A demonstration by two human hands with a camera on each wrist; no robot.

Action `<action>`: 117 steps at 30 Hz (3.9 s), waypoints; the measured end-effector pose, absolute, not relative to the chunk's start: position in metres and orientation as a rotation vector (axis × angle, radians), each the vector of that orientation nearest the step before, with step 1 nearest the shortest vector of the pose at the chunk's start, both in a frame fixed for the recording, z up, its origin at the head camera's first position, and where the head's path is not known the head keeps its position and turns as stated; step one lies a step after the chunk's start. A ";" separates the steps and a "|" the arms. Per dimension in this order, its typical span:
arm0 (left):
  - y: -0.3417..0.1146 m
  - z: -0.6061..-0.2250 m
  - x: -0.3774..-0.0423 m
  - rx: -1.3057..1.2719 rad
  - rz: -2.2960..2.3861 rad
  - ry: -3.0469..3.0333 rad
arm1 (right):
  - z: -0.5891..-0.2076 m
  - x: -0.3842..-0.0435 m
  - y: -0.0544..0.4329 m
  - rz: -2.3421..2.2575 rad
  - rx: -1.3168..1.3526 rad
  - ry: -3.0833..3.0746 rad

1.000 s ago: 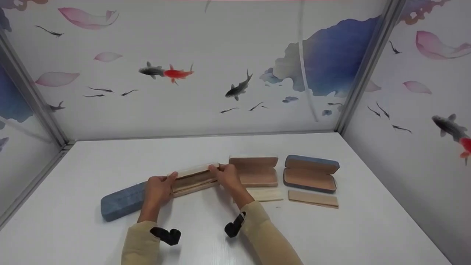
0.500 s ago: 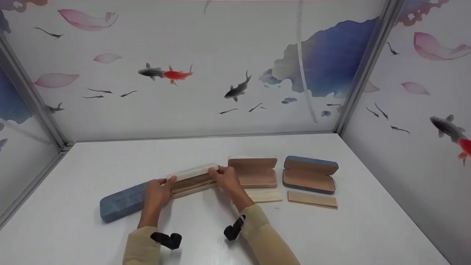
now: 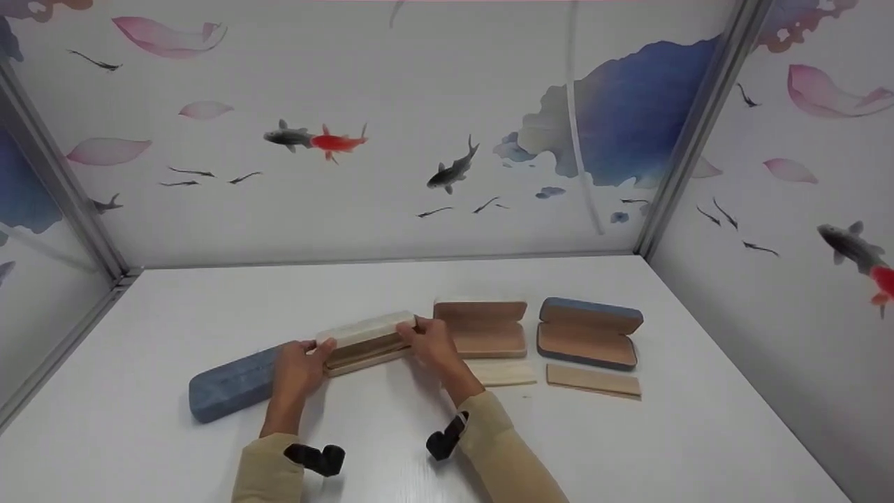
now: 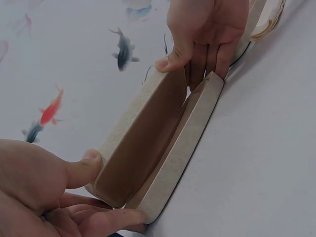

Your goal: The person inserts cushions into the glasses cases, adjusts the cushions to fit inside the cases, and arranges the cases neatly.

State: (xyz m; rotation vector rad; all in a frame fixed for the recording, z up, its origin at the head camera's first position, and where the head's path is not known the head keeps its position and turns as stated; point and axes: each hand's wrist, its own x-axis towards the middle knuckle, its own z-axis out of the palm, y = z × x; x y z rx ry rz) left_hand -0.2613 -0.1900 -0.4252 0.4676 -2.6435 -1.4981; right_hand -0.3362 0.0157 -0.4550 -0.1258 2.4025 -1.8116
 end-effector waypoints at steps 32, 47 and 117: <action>-0.187 -0.430 -0.258 0.437 -1.428 -2.668 | -0.459 -0.334 0.024 -1.750 -0.308 2.382; -0.184 -0.431 -0.259 0.449 -1.404 -2.683 | -0.457 -0.333 0.025 -1.732 -0.261 2.394; -0.145 -0.339 -0.226 0.170 -1.770 -2.464 | -0.357 -0.291 0.112 -1.792 -0.231 2.465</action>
